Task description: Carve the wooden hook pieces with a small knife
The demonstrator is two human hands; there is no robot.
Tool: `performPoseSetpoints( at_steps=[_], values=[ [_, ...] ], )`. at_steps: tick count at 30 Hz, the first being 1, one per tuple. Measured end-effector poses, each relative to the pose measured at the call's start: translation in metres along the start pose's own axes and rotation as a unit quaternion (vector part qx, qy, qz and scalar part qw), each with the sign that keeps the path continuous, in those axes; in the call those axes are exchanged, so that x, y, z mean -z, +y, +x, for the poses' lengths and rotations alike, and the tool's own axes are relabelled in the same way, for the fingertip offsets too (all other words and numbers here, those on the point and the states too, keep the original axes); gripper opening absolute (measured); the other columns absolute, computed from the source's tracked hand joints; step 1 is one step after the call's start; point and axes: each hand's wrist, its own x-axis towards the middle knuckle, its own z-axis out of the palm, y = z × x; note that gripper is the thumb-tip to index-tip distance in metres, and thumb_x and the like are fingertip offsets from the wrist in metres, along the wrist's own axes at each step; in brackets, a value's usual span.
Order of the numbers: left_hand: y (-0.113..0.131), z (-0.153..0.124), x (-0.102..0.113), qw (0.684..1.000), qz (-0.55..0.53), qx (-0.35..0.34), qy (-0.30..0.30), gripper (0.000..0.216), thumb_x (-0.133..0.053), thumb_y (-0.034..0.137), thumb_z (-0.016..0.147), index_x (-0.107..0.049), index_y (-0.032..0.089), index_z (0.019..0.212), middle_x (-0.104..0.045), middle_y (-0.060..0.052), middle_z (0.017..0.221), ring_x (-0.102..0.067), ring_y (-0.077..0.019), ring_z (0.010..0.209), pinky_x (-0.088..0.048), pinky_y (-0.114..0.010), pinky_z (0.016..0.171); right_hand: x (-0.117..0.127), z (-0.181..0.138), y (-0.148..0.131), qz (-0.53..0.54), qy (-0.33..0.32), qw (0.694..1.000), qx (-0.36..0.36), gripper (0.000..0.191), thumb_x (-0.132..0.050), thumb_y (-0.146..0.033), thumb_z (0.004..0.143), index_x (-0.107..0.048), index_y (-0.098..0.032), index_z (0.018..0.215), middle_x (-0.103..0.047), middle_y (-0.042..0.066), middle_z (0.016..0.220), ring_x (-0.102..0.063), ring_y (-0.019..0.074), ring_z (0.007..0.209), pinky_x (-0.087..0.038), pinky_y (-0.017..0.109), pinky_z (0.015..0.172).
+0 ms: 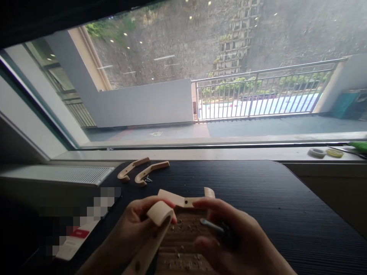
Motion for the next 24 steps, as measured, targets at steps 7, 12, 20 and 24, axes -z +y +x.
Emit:
performPoseSetpoints(
  at_steps=[7, 12, 20, 24],
  values=[
    [0.026, 0.015, -0.027, 0.984, -0.060, 0.012, -0.168, 0.029, -0.067, 0.038, 0.072, -0.070, 0.011, 0.083, -0.062, -0.002, 0.071, -0.052, -0.0097, 0.063, -0.039, -0.019, 0.061, 0.001, 0.022, -0.026, -0.071, -0.179, 0.979, 0.065, 0.021, -0.060, -0.025, 0.077, -0.064, -0.020, 0.097, -0.055, -0.002, 0.071, -0.048, 0.0097, 0.061, -0.042, 0.018, 0.054],
    [0.023, 0.018, -0.016, 0.985, -0.120, 0.008, -0.124, 0.043, -0.053, 0.051, 0.080, -0.068, 0.012, 0.094, -0.063, -0.006, 0.080, -0.054, -0.0112, 0.064, -0.040, -0.021, 0.057, 0.025, 0.020, -0.013, -0.170, -0.022, 0.973, 0.157, 0.024, -0.061, -0.027, 0.078, -0.059, -0.022, 0.101, -0.062, -0.002, 0.077, -0.053, 0.0100, 0.060, -0.043, 0.018, 0.053],
    [0.000, -0.005, 0.004, 0.991, -0.074, -0.099, -0.049, 0.044, -0.072, 0.037, 0.068, -0.060, 0.022, 0.107, -0.058, -0.005, 0.105, -0.055, -0.0183, 0.089, -0.044, -0.026, 0.075, 0.049, 0.018, 0.010, -0.280, 0.077, 0.940, 0.178, 0.022, -0.061, -0.029, 0.076, -0.060, -0.021, 0.097, -0.062, -0.002, 0.071, -0.054, 0.0110, 0.056, -0.043, 0.019, 0.049],
    [-0.009, 0.000, 0.005, 0.998, -0.044, -0.044, -0.029, 0.033, -0.068, 0.030, 0.073, -0.060, 0.018, 0.102, -0.059, -0.003, 0.093, -0.054, -0.0121, 0.075, -0.042, -0.020, 0.066, 0.034, 0.016, 0.019, -0.206, 0.103, 0.966, 0.120, 0.025, -0.061, -0.037, 0.075, -0.064, -0.020, 0.092, -0.060, -0.002, 0.065, -0.051, 0.0106, 0.051, -0.041, 0.020, 0.045]
  ],
)
